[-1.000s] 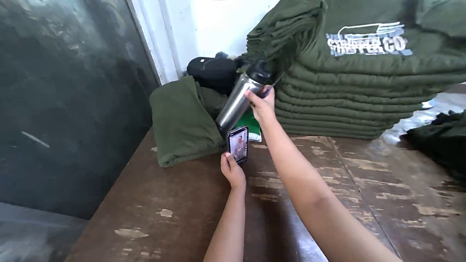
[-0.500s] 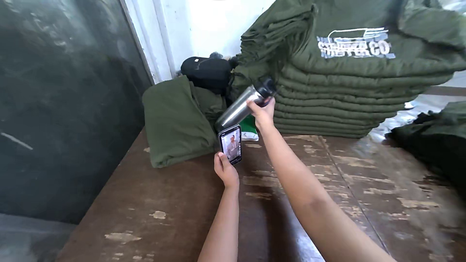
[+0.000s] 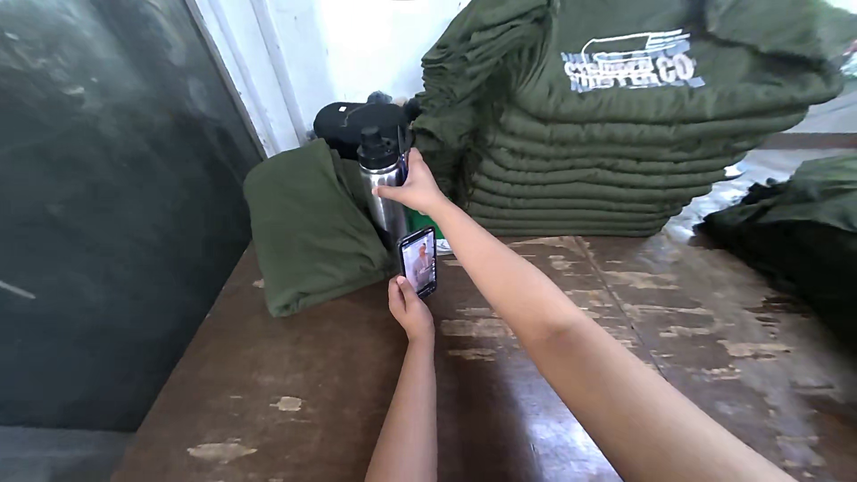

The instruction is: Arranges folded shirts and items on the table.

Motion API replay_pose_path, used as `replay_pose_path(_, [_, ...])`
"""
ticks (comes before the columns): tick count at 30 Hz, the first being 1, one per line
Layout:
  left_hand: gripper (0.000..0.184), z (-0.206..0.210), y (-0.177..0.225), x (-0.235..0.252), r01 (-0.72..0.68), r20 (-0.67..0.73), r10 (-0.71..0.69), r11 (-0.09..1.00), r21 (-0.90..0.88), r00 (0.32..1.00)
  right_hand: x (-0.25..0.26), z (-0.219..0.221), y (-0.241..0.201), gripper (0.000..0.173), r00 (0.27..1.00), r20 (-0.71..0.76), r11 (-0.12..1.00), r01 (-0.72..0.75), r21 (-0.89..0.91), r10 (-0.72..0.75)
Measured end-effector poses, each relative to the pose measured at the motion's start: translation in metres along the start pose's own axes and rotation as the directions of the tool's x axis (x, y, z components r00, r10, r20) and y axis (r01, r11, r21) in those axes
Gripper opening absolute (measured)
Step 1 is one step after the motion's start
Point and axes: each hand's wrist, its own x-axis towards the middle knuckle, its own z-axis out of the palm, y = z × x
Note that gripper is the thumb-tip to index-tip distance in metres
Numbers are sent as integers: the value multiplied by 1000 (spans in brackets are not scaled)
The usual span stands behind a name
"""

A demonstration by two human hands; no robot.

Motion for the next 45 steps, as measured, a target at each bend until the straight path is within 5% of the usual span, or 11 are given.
replay_pose_path(8, [31,4,-1,-6,43,61,-47,996,74,997,-13,-22,23,95,985,-116,941,-81,329,126])
replay_pose_path(16, [27,3,-4,-3,24,22,-25,999,21,999,-16,-33,17,96,993,-66,992,94,-87,-100])
replay_pose_path(22, [30,-5,-2,6,50,32,-51,998,23,998,-10,-19,-7,96,998,54,979,24,-203,-14])
replay_pose_path(27, [31,-7,3,16,85,54,-86,996,22,995,-26,-33,8,92,994,27,989,-105,103,102])
replay_pose_path(31, [34,-4,1,25,145,94,-144,989,-5,985,-93,-47,28,52,935,-140,894,-256,367,326])
replay_pose_path(35, [41,6,-2,31,182,115,-183,983,17,976,-165,-35,59,52,888,-14,773,-392,499,459])
replay_pose_path(39, [50,12,-8,31,173,111,-171,985,-8,979,-175,-18,61,56,890,32,694,-377,614,455])
replay_pose_path(45, [51,15,-29,33,-39,105,37,999,19,994,-157,-6,76,47,892,-60,612,-257,748,447])
